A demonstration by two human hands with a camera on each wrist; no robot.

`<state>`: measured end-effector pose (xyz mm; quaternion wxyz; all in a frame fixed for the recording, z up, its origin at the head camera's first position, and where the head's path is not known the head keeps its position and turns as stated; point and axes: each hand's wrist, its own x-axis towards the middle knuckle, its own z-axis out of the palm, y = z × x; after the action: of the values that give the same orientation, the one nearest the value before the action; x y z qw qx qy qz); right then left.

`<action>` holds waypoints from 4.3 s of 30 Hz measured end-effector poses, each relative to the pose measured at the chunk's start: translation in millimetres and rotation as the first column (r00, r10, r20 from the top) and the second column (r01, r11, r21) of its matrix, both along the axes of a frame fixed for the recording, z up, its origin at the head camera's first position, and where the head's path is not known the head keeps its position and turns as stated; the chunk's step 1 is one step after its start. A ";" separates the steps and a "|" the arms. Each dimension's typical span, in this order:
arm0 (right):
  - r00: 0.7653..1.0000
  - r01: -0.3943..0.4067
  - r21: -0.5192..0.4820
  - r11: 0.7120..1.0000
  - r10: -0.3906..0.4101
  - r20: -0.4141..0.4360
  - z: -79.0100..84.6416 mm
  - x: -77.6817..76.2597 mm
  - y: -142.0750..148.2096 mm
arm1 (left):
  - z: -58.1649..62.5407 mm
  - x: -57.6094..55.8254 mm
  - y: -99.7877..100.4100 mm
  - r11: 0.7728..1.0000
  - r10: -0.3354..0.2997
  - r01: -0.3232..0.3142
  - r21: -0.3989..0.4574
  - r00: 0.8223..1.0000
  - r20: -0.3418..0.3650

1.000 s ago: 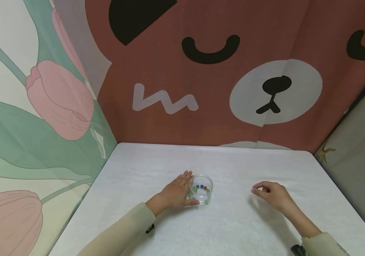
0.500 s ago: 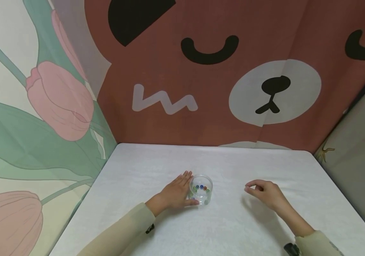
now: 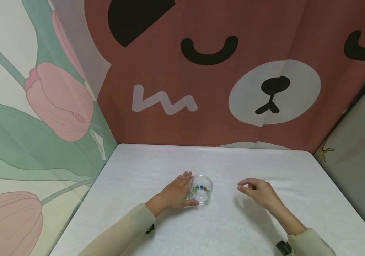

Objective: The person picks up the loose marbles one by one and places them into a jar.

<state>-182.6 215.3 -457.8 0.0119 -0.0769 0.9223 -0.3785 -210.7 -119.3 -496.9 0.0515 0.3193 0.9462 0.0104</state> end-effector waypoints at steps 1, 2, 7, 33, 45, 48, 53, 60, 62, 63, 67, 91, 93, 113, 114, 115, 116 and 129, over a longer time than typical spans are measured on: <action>1.000 -0.002 -0.003 1.000 0.002 -0.002 0.2 -0.2 -1.6 | 0.1 0.0 0.0 1.000 0.000 0.000 0.001 1.000 0.000; 1.000 -0.005 -0.006 1.000 0.005 -0.006 0.2 -0.4 -3.2 | 0.2 0.0 -0.1 1.000 0.001 -0.001 0.002 1.000 0.000; 1.000 -0.009 -0.020 1.000 0.008 -0.019 0.7 -2.5 -11.2 | -0.8 -0.4 0.3 1.000 -0.001 0.001 0.006 1.000 -0.003; 1.000 0.000 -0.083 0.997 0.001 0.010 8.4 -5.7 -51.8 | -2.0 0.8 -0.4 1.000 0.010 -0.010 0.002 1.000 0.006; 0.999 -0.038 -0.148 0.988 0.040 0.012 2.8 -11.5 -70.4 | -2.7 -0.6 -0.4 1.000 0.014 -0.014 0.001 1.000 0.015; 0.999 -0.038 -0.163 0.986 0.042 0.021 1.3 -12.8 -76.7 | -2.2 -0.3 0.3 1.000 0.014 -0.014 0.009 1.000 0.014; 0.998 -0.058 -0.184 0.981 0.061 0.011 -1.9 -14.9 -84.6 | -0.5 0.6 0.9 1.000 0.009 -0.009 0.008 1.000 0.006; 0.996 -0.085 -0.213 0.973 0.087 0.001 -6.6 -18.6 -92.8 | 0.4 1.3 0.7 1.000 0.003 -0.003 0.012 1.000 -0.002; 0.996 -0.082 -0.220 0.972 0.087 0.012 -7.4 -18.9 -95.1 | 0.8 1.4 0.8 1.000 0.003 -0.003 0.015 1.000 0.003; 0.996 -0.080 -0.224 0.971 0.086 0.017 -7.8 -19.1 -96.1 | 1.0 1.4 0.6 1.000 0.004 -0.004 0.014 1.000 0.007; 0.996 -0.073 -0.240 0.968 0.082 0.027 -10.7 -20.8 -99.8 | 0.7 0.9 0.6 1.000 0.008 -0.008 0.010 1.000 0.014; 0.992 0.011 -0.387 0.922 0.039 0.121 -30.1 -26.1 -109.2 | 1.1 1.8 0.6 1.000 0.016 -0.016 0.012 1.000 0.020; 0.992 0.012 -0.389 0.921 0.039 0.122 -30.7 -26.0 -109.3 | 0.8 1.9 0.6 1.000 0.018 -0.019 0.012 1.000 0.021; 0.991 -0.006 -0.387 0.922 0.059 0.124 -28.8 -25.6 -109.9 | -2.1 1.3 -0.5 1.000 0.008 -0.009 0.015 1.000 0.015; 0.990 -0.009 -0.387 0.922 0.062 0.123 -29.0 -25.8 -109.6 | -1.9 1.4 -0.6 1.000 0.007 -0.007 0.014 1.000 0.014; 0.990 -0.012 -0.390 0.921 0.065 0.122 -29.2 -25.9 -109.1 | -1.7 1.5 -0.7 1.000 0.007 -0.007 0.016 1.000 0.015; 0.990 -0.015 -0.393 0.919 0.068 0.121 -29.5 -26.0 -108.5 | -1.3 1.6 -0.7 1.000 0.008 -0.008 0.014 1.000 0.017; 0.989 -0.035 -0.392 0.919 0.088 0.118 -24.4 -24.2 -97.6 | -0.8 1.1 0.0 1.000 0.014 -0.014 0.000 1.000 0.017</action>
<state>-206.9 117.7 -482.3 0.0697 -0.0813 0.8231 -0.5576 -209.6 -119.3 -497.7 0.0592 0.3127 0.9479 0.0137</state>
